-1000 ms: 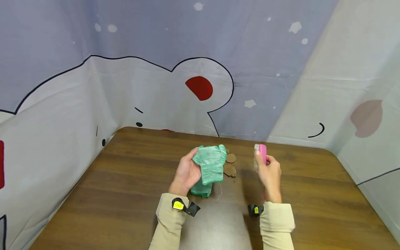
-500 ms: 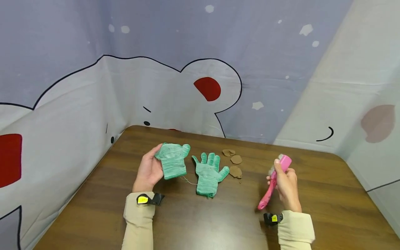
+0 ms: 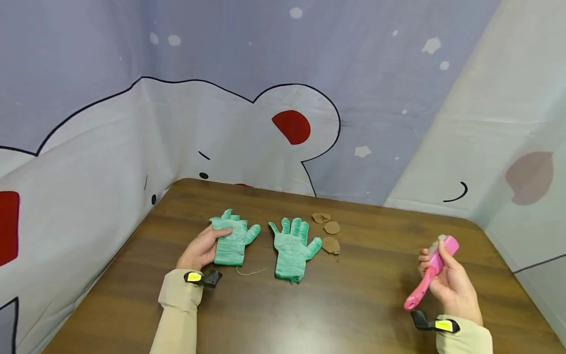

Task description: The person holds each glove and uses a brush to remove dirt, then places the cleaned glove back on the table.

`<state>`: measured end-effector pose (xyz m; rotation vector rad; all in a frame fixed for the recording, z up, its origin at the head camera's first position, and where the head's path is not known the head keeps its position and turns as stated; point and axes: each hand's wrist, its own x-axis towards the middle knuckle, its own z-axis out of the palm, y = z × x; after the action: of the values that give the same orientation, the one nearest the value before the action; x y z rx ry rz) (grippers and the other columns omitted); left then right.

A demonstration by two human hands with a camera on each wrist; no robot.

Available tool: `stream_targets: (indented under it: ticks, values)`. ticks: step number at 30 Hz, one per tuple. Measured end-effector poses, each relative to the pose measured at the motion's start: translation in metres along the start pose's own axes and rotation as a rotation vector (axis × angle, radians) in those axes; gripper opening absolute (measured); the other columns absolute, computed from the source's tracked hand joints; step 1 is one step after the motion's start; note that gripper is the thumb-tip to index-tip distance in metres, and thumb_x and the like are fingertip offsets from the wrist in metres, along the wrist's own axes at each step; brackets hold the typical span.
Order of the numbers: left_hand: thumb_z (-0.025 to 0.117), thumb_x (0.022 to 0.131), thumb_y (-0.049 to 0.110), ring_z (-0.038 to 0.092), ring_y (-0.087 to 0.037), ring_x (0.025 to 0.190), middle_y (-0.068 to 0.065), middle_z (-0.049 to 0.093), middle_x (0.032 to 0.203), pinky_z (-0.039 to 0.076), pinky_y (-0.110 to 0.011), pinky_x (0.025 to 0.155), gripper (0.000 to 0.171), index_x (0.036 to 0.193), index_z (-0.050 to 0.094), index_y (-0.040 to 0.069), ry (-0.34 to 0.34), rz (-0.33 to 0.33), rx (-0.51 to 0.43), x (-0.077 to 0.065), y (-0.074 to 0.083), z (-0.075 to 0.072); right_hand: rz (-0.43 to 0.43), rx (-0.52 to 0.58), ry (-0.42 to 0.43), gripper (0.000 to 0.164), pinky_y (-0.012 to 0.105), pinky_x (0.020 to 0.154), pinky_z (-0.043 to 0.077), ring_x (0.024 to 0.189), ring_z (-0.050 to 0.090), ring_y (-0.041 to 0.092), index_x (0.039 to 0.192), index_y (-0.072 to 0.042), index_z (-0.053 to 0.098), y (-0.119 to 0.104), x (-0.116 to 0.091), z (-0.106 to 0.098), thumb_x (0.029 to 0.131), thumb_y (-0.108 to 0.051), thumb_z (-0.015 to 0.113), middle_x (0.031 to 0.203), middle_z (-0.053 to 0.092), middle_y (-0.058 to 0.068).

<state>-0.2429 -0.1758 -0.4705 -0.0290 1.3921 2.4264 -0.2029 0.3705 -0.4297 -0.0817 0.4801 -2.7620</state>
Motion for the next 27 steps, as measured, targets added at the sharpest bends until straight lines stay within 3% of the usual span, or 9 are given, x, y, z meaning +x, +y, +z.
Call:
stream_targets:
  ticks: [2, 5, 9, 11, 14, 17, 23, 25, 27]
  values:
    - [0.046, 0.084, 0.004, 0.025, -0.029, 0.115, -0.015, 0.017, 0.132, 0.028, -0.042, 0.088, 0.068, 0.134, 0.002, 0.014, 0.066, 0.021, 0.131, -0.001, 0.001, 0.003, 0.009, 0.023, -0.042, 0.021, 0.026, 0.065, 0.035, 0.079, 0.041, 0.022, 0.104, -0.014, 0.041, 0.003, 0.006, 0.003, 0.089, -0.029, 0.035, 0.09, 0.041, 0.014]
    - [0.049, 0.082, 0.007, 0.008, -0.029, 0.121, -0.013, 0.001, 0.136, 0.017, -0.043, 0.094, 0.078, 0.133, -0.01, 0.015, 0.237, 0.058, 0.427, -0.004, 0.005, 0.013, 0.002, 0.015, -0.044, 0.031, 0.03, 0.068, 0.034, 0.079, 0.039, 0.024, 0.108, -0.015, 0.042, 0.009, 0.016, 0.007, 0.087, -0.036, 0.039, 0.091, 0.039, 0.014]
    - [0.055, 0.077, 0.007, 0.008, -0.033, 0.12, -0.013, 0.003, 0.137, 0.019, -0.047, 0.091, 0.084, 0.134, -0.006, 0.021, 0.409, 0.076, 0.743, -0.008, 0.01, 0.027, -0.049, 0.006, -0.049, 0.037, 0.034, 0.077, 0.032, 0.086, 0.038, 0.027, 0.115, -0.012, 0.036, 0.016, 0.024, 0.009, 0.087, -0.034, 0.041, 0.098, 0.037, 0.017]
    - [0.056, 0.075, 0.004, 0.021, -0.032, 0.117, -0.012, 0.013, 0.135, 0.029, -0.046, 0.085, 0.084, 0.134, 0.001, 0.028, 0.429, 0.147, 0.8, -0.009, 0.011, 0.033, -0.079, 0.028, -0.079, 0.035, 0.035, 0.082, 0.029, 0.091, 0.037, 0.028, 0.117, -0.01, 0.032, 0.019, 0.025, 0.009, 0.089, -0.029, 0.038, 0.102, 0.036, 0.018]
    - [0.056, 0.074, -0.002, 0.039, -0.027, 0.106, -0.01, 0.032, 0.127, 0.038, -0.042, 0.076, 0.083, 0.131, 0.009, 0.036, 0.408, 0.336, 0.765, -0.009, 0.014, 0.038, -0.091, 0.077, -0.137, 0.034, 0.035, 0.087, 0.024, 0.098, 0.034, 0.029, 0.121, -0.008, 0.03, 0.021, 0.025, 0.006, 0.091, -0.024, 0.033, 0.108, 0.035, 0.019]
    - [0.057, 0.075, 0.0, 0.039, -0.024, 0.106, -0.007, 0.033, 0.126, 0.037, -0.041, 0.078, 0.082, 0.131, 0.01, 0.036, 0.395, 0.421, 0.742, -0.007, 0.014, 0.039, -0.079, 0.103, -0.153, 0.033, 0.035, 0.088, 0.022, 0.1, 0.032, 0.029, 0.122, -0.007, 0.031, 0.022, 0.024, 0.002, 0.091, -0.021, 0.031, 0.11, 0.035, 0.02]
    - [0.063, 0.072, 0.011, 0.02, -0.031, 0.118, -0.013, 0.015, 0.134, 0.024, -0.045, 0.089, 0.086, 0.134, 0.004, 0.024, 0.503, 0.202, 0.811, -0.004, 0.009, 0.034, -0.071, 0.036, 0.012, 0.026, 0.036, 0.088, 0.025, 0.099, 0.034, 0.029, 0.116, -0.006, 0.035, 0.022, 0.022, 0.003, 0.09, -0.013, 0.034, 0.107, 0.035, 0.02]
    - [0.061, 0.074, 0.015, 0.019, -0.034, 0.117, -0.016, 0.016, 0.134, 0.024, -0.046, 0.089, 0.083, 0.134, 0.005, 0.019, 0.537, 0.146, 0.848, -0.004, 0.008, 0.033, -0.087, -0.074, 0.071, 0.022, 0.038, 0.086, 0.029, 0.096, 0.038, 0.03, 0.111, -0.004, 0.037, 0.022, 0.022, 0.005, 0.09, -0.009, 0.035, 0.104, 0.038, 0.021]
    - [0.058, 0.076, 0.02, 0.016, -0.036, 0.118, -0.017, 0.015, 0.134, 0.022, -0.048, 0.089, 0.078, 0.134, 0.006, 0.013, 0.552, 0.104, 0.907, -0.007, 0.007, 0.033, -0.162, -0.307, 0.143, 0.017, 0.037, 0.082, 0.035, 0.09, 0.045, 0.028, 0.104, -0.004, 0.039, 0.025, 0.023, 0.008, 0.087, -0.007, 0.041, 0.1, 0.04, 0.019]
